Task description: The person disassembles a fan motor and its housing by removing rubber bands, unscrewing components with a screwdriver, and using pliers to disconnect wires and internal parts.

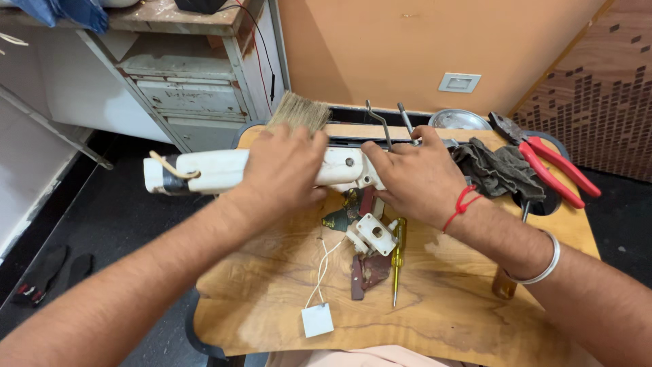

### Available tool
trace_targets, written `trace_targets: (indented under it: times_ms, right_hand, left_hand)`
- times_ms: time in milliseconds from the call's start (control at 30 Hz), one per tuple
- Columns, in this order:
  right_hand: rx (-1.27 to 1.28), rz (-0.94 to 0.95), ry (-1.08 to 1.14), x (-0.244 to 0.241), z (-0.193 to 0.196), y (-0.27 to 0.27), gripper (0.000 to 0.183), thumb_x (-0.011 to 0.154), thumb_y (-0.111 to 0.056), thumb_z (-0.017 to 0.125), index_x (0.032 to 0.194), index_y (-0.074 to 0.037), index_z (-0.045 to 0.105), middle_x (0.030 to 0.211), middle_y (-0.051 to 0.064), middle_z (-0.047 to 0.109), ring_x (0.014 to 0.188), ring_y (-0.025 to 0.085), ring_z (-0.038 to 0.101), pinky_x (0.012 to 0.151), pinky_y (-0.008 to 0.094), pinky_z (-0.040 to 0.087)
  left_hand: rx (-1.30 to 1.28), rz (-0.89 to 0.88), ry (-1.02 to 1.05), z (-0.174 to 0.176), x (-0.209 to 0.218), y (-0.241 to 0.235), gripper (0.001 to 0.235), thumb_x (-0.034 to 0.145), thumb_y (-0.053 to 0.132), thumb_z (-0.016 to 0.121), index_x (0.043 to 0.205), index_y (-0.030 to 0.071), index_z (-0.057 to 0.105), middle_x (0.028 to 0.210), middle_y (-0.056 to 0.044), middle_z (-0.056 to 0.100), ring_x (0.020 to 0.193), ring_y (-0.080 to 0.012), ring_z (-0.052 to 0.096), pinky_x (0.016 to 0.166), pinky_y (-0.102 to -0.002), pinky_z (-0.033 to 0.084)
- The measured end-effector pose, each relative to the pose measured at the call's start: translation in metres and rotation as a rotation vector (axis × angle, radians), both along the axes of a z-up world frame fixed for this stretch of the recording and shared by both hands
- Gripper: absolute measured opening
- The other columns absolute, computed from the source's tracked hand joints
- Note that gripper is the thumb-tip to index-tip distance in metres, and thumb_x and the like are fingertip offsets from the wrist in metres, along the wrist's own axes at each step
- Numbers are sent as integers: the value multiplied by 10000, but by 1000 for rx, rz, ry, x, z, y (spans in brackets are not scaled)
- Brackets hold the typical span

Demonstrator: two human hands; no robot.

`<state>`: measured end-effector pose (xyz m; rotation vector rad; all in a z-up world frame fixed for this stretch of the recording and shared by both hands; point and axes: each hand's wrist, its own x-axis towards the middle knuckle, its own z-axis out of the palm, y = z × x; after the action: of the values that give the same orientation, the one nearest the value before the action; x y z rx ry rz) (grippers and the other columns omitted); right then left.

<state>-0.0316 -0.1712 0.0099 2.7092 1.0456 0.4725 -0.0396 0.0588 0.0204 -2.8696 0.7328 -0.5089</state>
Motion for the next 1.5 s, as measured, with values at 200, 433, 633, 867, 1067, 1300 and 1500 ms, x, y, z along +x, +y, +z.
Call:
trace_targets:
  times_ms: [200,433,633,867,1067,1300,1500]
  right_hand:
    - [-41,7,30,-13,8,5,704,739,-381,794,1352,-111,577,918,69,754,1124,273,637,992,540,388]
    - [481,176,126,-36,20,-102,280,862,-123,713,1142,-123,699,1149,115,692,1180,301,599,1014,460,472]
    - [15,-57,213,-92,-25,-205,729,709,-375,754,1409,-219,624,1343,47,630,1275,349,524,896,446,463]
    - [45,122,165,-102,-60,-216,559,720,-268,712,1266,-222,601,1319,-27,653,1307,206,565,1080,442,445]
    - [869,-8,298,-91,-12,-203,298,951,-193,602,1224,-76,625,1169,53,751,1009,189,763,922,352,609]
    - [1570,525,434,-54,33,-99,252,1127,-76,564,1348,-85,444,1158,162,688,1082,251,749,983,443,625]
    - [1301,417,311,-40,39,-46,298,1083,-26,561,1306,-35,363,1138,195,663,1120,286,720,996,420,636]
  left_hand:
    - [-19,80,446,10,2,18,662,699,403,856,1201,73,577,990,-183,718,978,-394,694,822,-497,570]
    - [-71,10,298,-4,-10,18,548,676,394,849,1047,71,606,904,-169,730,872,-387,710,777,-501,567]
    - [2,84,339,-4,-9,14,566,706,419,836,1077,67,592,920,-144,731,861,-353,725,771,-479,581]
    - [-40,101,355,-1,-8,15,603,696,436,852,1110,72,608,935,-153,736,876,-359,723,775,-486,578]
    - [-34,103,352,1,-11,16,621,704,431,856,1142,65,608,940,-166,738,886,-370,721,783,-486,578]
    - [-39,66,317,-4,-10,19,617,694,429,858,1122,59,609,925,-166,738,878,-371,722,781,-482,580]
    - [-54,54,312,-4,-8,21,598,702,417,848,1121,62,612,902,-165,738,856,-366,726,774,-480,583]
